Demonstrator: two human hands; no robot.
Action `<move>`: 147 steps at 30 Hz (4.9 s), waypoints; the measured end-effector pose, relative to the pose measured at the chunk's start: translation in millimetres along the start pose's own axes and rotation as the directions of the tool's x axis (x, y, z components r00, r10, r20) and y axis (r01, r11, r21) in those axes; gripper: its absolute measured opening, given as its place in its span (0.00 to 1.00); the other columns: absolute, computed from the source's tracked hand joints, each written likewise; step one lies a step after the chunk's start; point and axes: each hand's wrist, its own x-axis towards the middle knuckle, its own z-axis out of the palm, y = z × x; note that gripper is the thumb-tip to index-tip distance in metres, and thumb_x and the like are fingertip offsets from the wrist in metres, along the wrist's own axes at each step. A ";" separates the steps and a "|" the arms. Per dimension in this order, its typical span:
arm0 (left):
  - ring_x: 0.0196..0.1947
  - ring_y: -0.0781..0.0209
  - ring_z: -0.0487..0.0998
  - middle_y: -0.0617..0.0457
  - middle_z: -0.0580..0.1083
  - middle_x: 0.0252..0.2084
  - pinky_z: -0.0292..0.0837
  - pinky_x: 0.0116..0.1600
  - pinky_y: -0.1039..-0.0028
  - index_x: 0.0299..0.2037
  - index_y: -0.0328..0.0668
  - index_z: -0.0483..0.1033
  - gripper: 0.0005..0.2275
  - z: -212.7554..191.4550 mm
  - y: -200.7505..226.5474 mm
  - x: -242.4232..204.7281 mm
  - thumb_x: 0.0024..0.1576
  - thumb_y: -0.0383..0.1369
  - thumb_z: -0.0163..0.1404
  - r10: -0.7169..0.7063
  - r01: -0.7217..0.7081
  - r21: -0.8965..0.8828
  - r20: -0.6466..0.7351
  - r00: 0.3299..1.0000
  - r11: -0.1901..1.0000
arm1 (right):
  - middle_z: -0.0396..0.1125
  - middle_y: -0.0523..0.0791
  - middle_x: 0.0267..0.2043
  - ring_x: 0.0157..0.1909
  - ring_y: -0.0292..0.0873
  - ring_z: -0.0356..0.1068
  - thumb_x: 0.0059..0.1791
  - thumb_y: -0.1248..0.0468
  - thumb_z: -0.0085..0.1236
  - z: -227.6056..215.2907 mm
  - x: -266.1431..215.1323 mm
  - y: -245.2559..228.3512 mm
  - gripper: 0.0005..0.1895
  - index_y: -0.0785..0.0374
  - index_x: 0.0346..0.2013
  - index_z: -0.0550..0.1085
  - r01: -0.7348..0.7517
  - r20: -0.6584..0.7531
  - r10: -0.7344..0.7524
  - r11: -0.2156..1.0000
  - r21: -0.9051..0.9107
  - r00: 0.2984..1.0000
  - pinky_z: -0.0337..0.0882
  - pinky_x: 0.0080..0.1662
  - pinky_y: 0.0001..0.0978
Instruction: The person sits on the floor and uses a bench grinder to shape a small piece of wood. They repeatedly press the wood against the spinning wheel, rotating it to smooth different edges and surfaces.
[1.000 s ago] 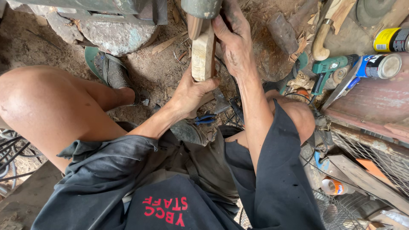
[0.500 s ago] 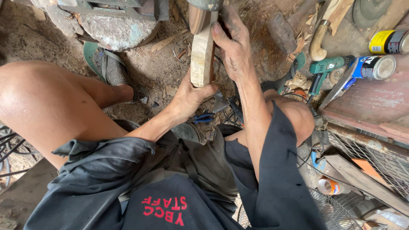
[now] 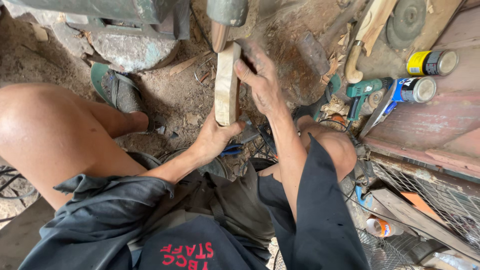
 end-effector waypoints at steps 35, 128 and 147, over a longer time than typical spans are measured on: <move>0.49 0.62 0.73 0.52 0.72 0.49 0.72 0.56 0.68 0.60 0.35 0.64 0.25 -1.3 1.8 10.6 0.53 0.26 0.58 0.059 -0.059 -0.087 -0.002 0.998 0.994 | 0.66 0.52 0.66 0.69 0.46 0.64 0.54 0.58 0.64 3.4 8.8 -16.4 0.32 0.69 0.68 0.65 0.046 0.021 -0.046 0.999 -0.019 0.999 0.63 0.72 0.41; 0.41 0.65 0.72 0.56 0.71 0.42 0.74 0.47 0.73 0.59 0.36 0.63 0.26 0.1 11.8 30.2 0.49 0.21 0.56 0.001 -0.013 -0.174 -0.068 0.998 0.985 | 0.47 0.55 0.82 0.84 0.53 0.46 0.56 0.58 0.62 -2.3 5.7 -4.9 0.45 0.65 0.80 0.47 -0.011 0.063 0.008 0.998 0.056 0.998 0.46 0.81 0.45; 0.44 0.62 0.72 0.52 0.69 0.44 0.73 0.51 0.68 0.58 0.33 0.63 0.24 -0.3 25.5 42.1 0.50 0.21 0.56 -0.018 0.006 -0.221 -0.054 0.998 0.975 | 0.51 0.55 0.81 0.81 0.52 0.48 0.56 0.57 0.65 -9.5 23.5 0.8 0.45 0.65 0.80 0.50 0.033 0.053 -0.037 0.998 0.061 0.998 0.49 0.80 0.44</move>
